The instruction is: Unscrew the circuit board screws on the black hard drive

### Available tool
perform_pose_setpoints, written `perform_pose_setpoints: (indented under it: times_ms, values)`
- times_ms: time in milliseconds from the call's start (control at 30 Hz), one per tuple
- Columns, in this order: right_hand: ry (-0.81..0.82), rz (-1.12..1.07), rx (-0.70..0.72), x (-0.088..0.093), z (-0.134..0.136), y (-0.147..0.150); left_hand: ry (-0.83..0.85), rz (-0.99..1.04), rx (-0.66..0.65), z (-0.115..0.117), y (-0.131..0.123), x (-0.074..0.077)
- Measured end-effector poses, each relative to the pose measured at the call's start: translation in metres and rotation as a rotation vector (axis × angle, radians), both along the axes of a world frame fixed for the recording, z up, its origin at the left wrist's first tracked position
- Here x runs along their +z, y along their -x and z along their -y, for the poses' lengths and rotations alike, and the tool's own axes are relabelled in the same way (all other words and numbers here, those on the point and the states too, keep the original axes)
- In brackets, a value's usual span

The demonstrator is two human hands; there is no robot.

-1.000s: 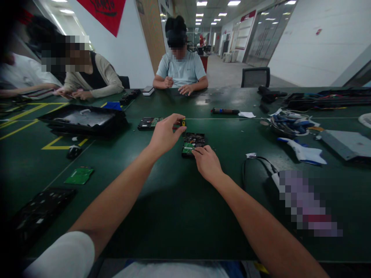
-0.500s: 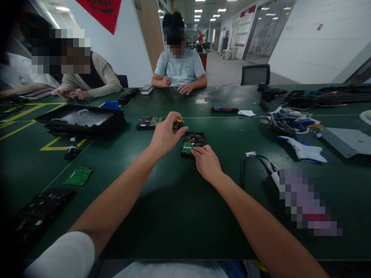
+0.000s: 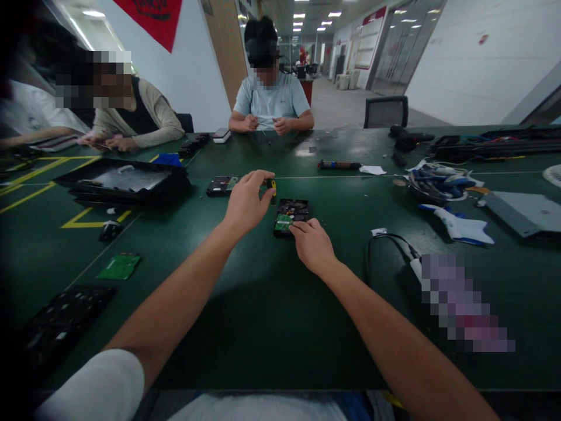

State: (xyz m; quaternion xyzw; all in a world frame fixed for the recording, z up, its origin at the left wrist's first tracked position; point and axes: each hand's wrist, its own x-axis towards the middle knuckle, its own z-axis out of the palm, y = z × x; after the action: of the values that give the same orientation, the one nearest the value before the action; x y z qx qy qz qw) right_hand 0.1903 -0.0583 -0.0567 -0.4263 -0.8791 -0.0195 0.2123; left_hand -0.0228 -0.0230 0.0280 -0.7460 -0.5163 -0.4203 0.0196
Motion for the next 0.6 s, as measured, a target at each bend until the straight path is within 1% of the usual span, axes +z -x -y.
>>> perform_pose_setpoints:
  times_ms: [100,267,400,600]
  values:
    - [-0.001,0.002,0.007,0.0002,-0.0004,-0.0003,0.018,0.026,-0.034,-0.0016,0.001,-0.0022]
    - [0.017,-0.002,0.018,-0.0013,-0.0017,-0.0032,-0.011,0.102,0.035,-0.0043,0.001,-0.006]
    - [0.034,0.012,0.014,-0.0029,-0.0026,-0.0044,-0.035,0.13,0.037,-0.0052,0.0009,-0.0063]
    - [0.021,0.044,0.001,-0.0025,-0.0031,-0.0034,-0.054,0.1,0.012,-0.0044,-0.0006,-0.005]
